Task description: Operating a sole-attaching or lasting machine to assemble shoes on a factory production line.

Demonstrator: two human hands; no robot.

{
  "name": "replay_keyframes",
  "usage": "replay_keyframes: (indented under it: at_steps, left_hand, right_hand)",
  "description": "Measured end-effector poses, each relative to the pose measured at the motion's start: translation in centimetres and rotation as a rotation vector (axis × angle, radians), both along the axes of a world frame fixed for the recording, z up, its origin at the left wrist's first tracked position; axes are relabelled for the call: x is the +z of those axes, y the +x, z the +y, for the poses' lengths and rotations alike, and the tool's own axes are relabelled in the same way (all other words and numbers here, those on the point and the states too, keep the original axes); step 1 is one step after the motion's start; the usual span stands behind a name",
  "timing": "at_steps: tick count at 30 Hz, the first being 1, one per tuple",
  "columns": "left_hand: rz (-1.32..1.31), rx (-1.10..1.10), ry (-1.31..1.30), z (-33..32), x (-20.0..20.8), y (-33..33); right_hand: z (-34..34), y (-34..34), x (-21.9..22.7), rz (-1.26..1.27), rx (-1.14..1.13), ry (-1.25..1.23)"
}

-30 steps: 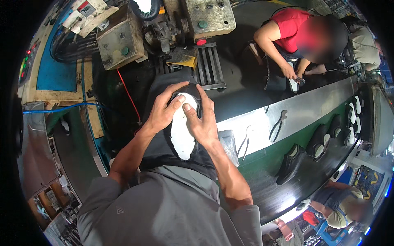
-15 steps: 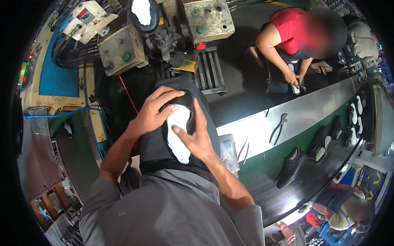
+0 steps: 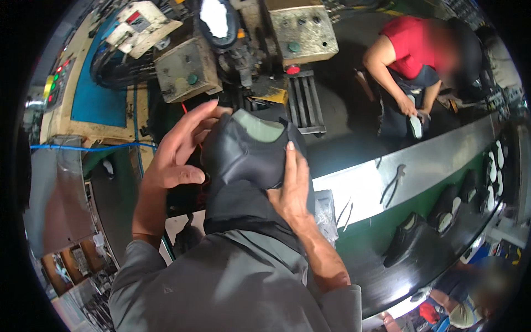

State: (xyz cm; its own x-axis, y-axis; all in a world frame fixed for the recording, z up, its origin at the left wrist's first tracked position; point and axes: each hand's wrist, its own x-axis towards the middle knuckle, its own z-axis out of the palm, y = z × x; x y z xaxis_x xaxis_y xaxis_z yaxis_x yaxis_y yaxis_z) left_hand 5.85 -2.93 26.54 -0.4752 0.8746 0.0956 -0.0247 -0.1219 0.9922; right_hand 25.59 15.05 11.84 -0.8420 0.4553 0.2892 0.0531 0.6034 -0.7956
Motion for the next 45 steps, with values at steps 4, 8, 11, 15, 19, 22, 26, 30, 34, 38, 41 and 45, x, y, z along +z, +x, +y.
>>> replay_keyframes:
  at_steps: [4,8,11,15,19,22,26,30,34,38,41,45]
  left_hand:
    - [0.094,0.134,-0.048,0.9,-1.1,1.5]
    - [0.109,0.210,-0.080,0.6,-1.1,3.0]
    - [0.089,0.262,-0.072,0.7,-1.6,3.9]
    - [0.104,0.267,-0.076,0.6,-2.2,3.9]
    - [0.063,0.245,-0.100,1.0,-2.0,3.9]
    - [-0.150,0.146,-0.107,1.6,-2.4,2.5]
    - [-0.429,0.182,0.094,1.1,-10.2,4.4]
    - [-0.208,0.374,-0.078,1.7,-16.8,6.4]
    - [-0.470,0.274,-0.171,0.7,-18.5,5.8]
    - [-0.869,0.181,-0.105,0.0,-19.3,6.8]
    - [-0.887,0.111,-0.206,0.2,-17.8,6.5]
    - [-0.344,0.339,-0.318,3.8,-19.5,2.3]
  right_hand:
    - [1.9,-1.1,0.6,0.183,0.045,0.308]
    - [3.0,-1.4,1.1,0.191,0.103,0.356]
    - [3.3,-1.1,1.1,0.187,0.105,0.389]
    - [3.4,-0.7,1.1,0.184,0.093,0.394]
    - [3.1,0.2,0.7,0.141,0.084,0.363]
    - [2.8,0.7,0.6,0.099,0.025,0.361]
    - [0.8,-0.5,2.9,-0.066,0.033,-0.128]
    - [1.3,-2.2,1.1,-0.217,0.014,-0.686]
    - [0.3,-1.2,1.4,-0.149,0.077,-0.130]
    - [-1.7,2.4,3.2,-0.554,0.328,0.376]
    - [-0.7,3.0,1.1,-0.603,0.312,0.335]
    - [-0.2,3.9,-0.3,-0.546,0.313,0.356]
